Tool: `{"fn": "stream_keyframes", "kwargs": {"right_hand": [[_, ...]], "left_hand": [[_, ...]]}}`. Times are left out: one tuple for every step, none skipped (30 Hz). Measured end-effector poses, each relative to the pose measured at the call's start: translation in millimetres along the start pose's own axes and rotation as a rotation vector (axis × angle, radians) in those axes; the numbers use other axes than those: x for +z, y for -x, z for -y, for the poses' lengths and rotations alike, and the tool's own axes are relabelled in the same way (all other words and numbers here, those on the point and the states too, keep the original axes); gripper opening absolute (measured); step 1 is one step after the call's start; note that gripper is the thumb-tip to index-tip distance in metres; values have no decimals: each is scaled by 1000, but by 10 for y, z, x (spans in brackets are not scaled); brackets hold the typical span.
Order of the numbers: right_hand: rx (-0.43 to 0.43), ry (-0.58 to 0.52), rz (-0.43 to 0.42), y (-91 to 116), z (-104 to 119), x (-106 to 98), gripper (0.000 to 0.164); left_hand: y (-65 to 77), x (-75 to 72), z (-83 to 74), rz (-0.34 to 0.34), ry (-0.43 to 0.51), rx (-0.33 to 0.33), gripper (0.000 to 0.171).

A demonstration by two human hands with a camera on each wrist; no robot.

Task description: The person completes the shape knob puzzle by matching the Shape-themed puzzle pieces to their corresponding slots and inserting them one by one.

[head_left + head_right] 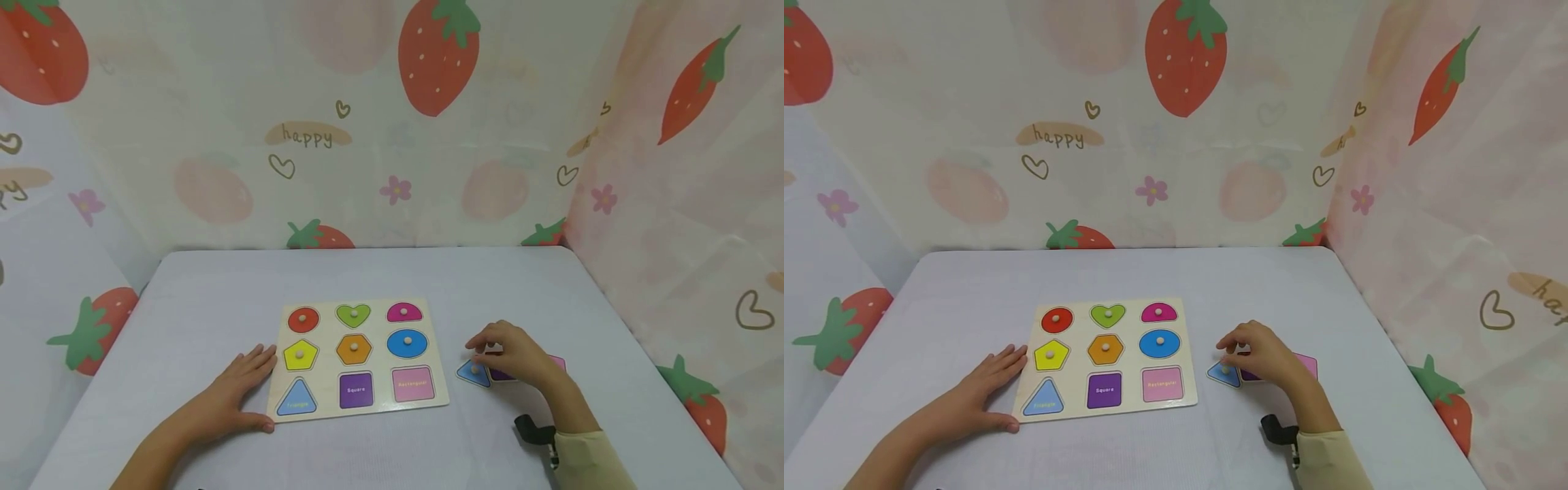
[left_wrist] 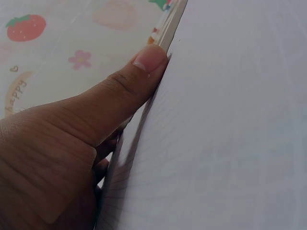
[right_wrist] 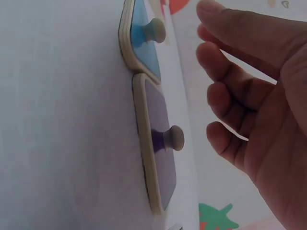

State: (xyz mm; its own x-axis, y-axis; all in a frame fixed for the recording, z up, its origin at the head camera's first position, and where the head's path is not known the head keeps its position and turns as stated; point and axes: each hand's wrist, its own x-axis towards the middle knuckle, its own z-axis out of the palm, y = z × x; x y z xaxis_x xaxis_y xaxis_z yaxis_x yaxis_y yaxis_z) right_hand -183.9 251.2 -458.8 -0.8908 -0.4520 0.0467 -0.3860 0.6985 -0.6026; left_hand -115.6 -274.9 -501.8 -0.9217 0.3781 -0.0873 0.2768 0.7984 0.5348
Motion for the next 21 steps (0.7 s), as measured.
{"fn": "stream_keyframes", "kwargs": {"right_hand": [[8, -5, 21, 4, -11, 4, 23], [14, -9, 40, 8, -25, 12, 23], [19, -15, 57, 13, -38, 18, 24], [24, -21, 74, 18, -49, 25, 24], [25, -23, 87, 21, -62, 33, 24], [24, -23, 97, 24, -73, 41, 23], [24, -26, 106, 25, -79, 49, 22], [21, -28, 111, 25, -86, 56, 21], [19, -29, 116, 25, -91, 61, 20], [16, -28, 119, 24, -92, 66, 19], [14, -27, 120, 22, -94, 70, 18], [18, -29, 123, 21, -94, 73, 16], [23, -33, 125, 22, -92, 73, 15], [30, -37, 127, 23, -93, 74, 14], [37, -44, 129, 24, -93, 74, 13], [45, -48, 132, 25, -95, 75, 12], [52, -53, 134, 26, -99, 76, 12], [57, -58, 137, 26, -102, 77, 11], [60, -58, 138, 26, -107, 79, 11], [60, -58, 139, 24, -116, 83, 10], [60, -56, 140, 21, -123, 86, 10]], "left_hand": [[-2, 6, 3, 1, -1, -4, 125], [-5, 12, 5, 3, -1, -10, 125], [-2, 11, 5, 2, -2, -2, 125], [-2, 13, 6, 2, -1, -3, 125], [-2, 15, 9, 3, -3, -1, 125], [-1, 13, 8, 3, -3, -1, 125], [-2, 14, 11, 5, -5, 2, 125], [-1, 12, 10, 4, -5, 1, 125], [-1, 12, 12, 4, -7, 3, 125], [-3, 14, 13, 5, -8, -4, 125], [0, 11, 14, 3, -8, 4, 125], [2, 10, 12, -1, -9, 3, 125], [0, 9, 16, -2, -12, 6, 125], [0, 6, 14, -5, -11, 5, 125], [0, 4, 16, -6, -11, 13, 125], [1, 2, 14, -6, -9, 13, 125], [1, 2, 14, -6, -9, 15, 125], [-2, 4, 15, -4, -9, 9, 125], [-3, 5, 18, -1, -9, 12, 125], [-3, 5, 18, 1, -9, 14, 125], [-5, 6, 21, 4, -9, 16, 125]]}}
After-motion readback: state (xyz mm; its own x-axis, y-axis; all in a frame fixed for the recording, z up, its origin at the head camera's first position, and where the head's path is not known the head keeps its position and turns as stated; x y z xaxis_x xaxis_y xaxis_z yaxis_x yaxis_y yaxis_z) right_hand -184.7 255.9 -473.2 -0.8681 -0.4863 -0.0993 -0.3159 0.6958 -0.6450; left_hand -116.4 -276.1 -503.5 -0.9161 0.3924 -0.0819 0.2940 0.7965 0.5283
